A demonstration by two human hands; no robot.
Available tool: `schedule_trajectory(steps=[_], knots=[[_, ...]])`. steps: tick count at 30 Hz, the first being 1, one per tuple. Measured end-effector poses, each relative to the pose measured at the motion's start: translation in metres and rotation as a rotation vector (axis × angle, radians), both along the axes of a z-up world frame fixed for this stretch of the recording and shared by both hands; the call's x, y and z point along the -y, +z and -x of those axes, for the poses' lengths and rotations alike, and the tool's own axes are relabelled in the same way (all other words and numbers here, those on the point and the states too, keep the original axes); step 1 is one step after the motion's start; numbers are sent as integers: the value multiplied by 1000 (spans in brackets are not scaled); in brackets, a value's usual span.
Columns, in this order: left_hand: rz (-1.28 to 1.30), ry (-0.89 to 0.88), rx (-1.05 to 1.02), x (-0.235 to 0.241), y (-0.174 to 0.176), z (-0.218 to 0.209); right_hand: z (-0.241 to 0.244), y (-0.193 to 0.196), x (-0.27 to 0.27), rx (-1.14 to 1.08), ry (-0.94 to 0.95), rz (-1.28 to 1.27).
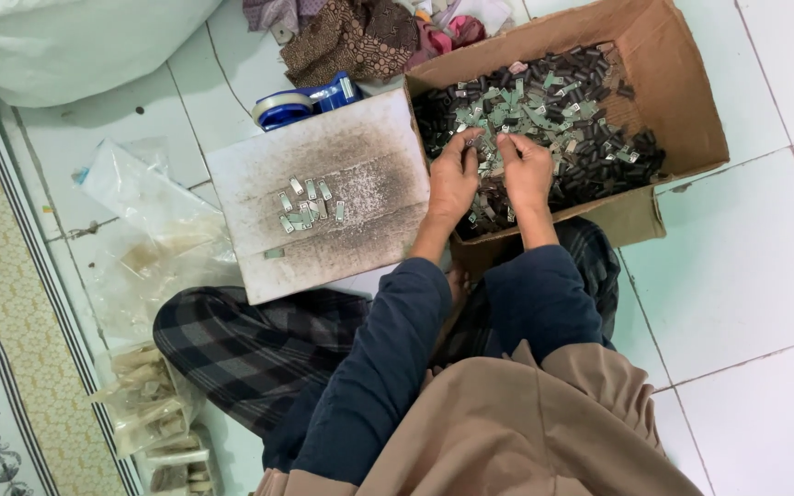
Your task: The person sits on the floor and picks small green and black plastic parts from a cardboard box, placing them onto a white board. They then gather the parts into small clear plastic bags, seal them with tape, and set the sealed bags aside. The process repeats with additional parts from the box.
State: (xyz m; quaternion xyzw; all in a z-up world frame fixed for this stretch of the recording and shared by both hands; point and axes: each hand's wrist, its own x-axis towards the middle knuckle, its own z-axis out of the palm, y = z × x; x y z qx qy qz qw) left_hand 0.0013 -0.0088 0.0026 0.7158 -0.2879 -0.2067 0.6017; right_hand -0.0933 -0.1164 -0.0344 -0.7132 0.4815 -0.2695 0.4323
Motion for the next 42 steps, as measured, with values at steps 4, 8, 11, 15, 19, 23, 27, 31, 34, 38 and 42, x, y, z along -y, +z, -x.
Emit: schedule_trajectory(steps=[4,8,11,15,19,23,27,31,34,38,42], knots=[[-7,-1,33,3,-5,1,1,21,-6,1,-9,94],[-4,0,53,2,-3,3,0,21,-6,126,-11,129],[33,-16,83,0,-3,1,-1,21,-6,192,8,144],[83,-44,131,-1,-9,3,-1,31,-9,213,57,202],[99,-52,149,-3,-12,5,-2,32,-8,252,80,141],[124,-87,159,-10,-6,6,-1,32,-8,414,20,-288],[174,-100,132,-18,-2,9,1,26,-4,471,-7,-461],[201,-104,100,-23,-9,12,6,3,10,503,-22,-513],[223,-104,62,-31,-1,12,9,10,13,457,24,-523],[302,-111,-176,-50,12,11,13,1,21,543,27,-604],[364,-118,-359,-74,16,14,12,0,23,485,89,-611]])
